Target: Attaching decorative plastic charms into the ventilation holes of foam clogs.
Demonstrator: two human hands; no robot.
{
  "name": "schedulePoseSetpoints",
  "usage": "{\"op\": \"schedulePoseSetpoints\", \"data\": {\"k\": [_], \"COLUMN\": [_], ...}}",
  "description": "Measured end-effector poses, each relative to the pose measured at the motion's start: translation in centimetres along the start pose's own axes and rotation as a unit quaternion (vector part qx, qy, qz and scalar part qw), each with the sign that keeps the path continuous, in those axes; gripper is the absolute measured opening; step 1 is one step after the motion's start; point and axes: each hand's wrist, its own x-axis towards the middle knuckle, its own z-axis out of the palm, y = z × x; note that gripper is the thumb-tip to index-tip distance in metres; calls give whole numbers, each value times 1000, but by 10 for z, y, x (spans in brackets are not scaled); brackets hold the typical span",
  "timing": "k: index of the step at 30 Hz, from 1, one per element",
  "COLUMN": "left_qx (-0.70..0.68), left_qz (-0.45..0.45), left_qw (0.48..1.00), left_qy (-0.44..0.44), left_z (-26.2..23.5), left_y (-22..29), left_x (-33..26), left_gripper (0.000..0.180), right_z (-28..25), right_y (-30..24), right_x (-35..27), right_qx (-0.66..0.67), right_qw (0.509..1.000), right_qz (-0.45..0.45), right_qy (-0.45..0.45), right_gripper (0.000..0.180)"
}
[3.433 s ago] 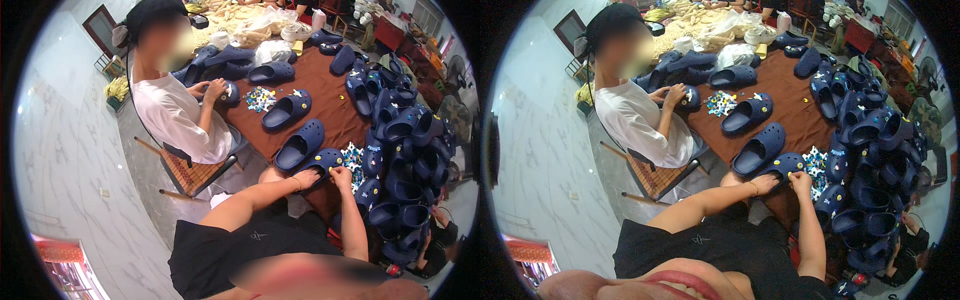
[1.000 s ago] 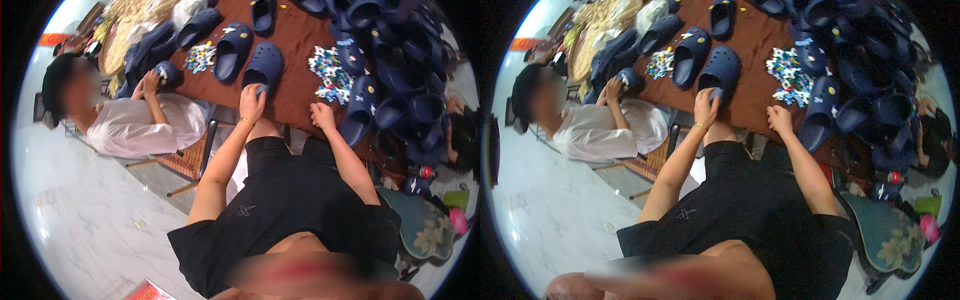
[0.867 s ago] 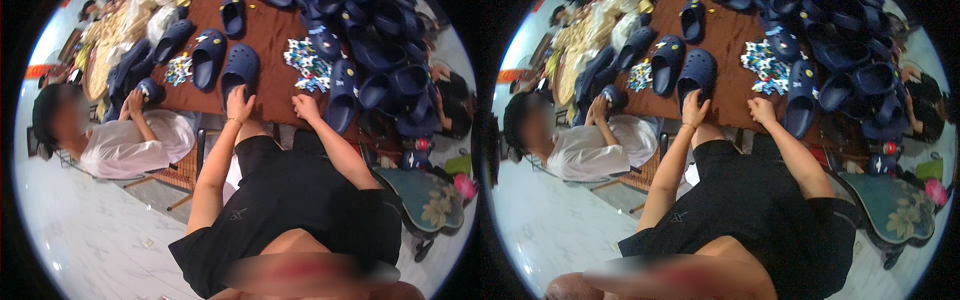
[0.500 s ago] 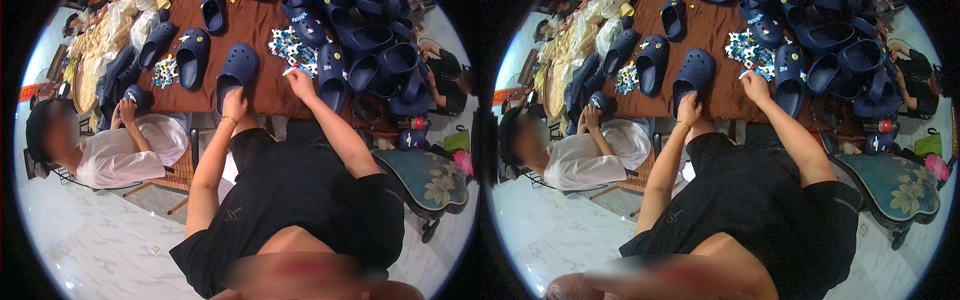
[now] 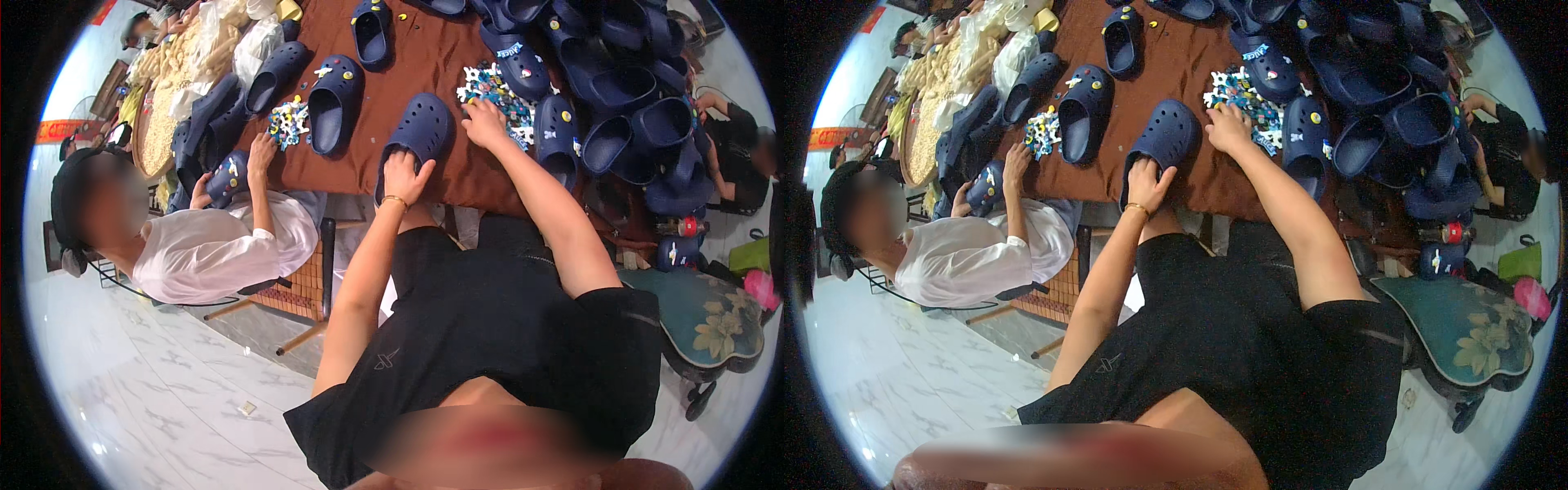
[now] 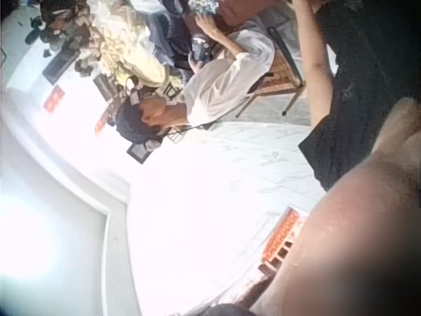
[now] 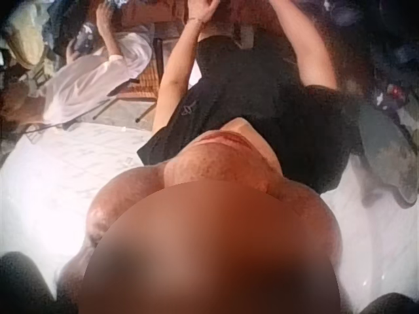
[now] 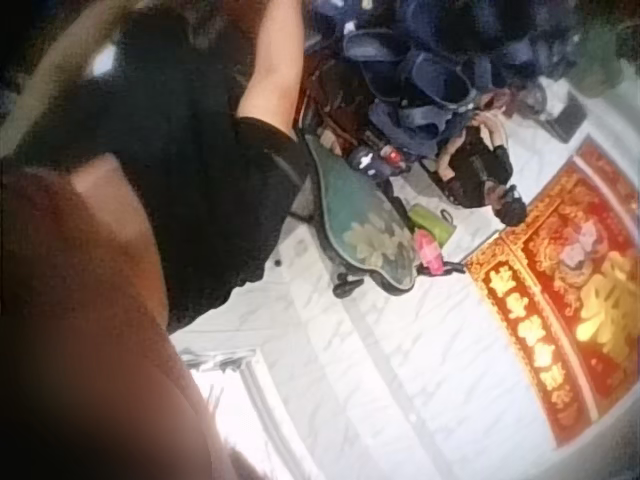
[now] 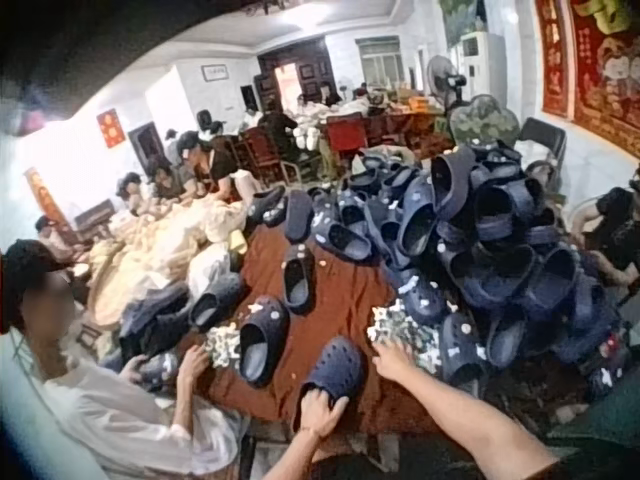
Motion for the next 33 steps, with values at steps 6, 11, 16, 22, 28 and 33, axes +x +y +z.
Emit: {"op": "schedulePoseSetpoints", "data": {"k": [6,11,16,22,28,33], "left_qx": [12,24,11,-2,38,31], "left_qz": [-2,-38,-42,-33,-15,-62], "left_qw": [999,998,999,999,994,956], "left_qy": [-36,-35,-8,-11,-105,-286], "left_z": [3,-13,-9,-1,-22,-78], "left_y": [1,6,3,0,7,37], "left_x": [4,-1,-9,-8,-5,5], "left_gripper": [44,50,50,52,49,43], "right_z": [3,-32,-29,-12,-15,-11], "right_y": [19,15,-4,-5,16,45], "right_x": [32,64,56,23,-19,-49], "right_qx": [34,-7,-70,-71,-39,-18], "right_qw": [970,999,996,997,993,983], "right_qz": [-106,-22,53,-40,-107,-168], "right_qy": [215,30,-20,10,22,72], "right_gripper": [15,48,50,50,51,47]}}
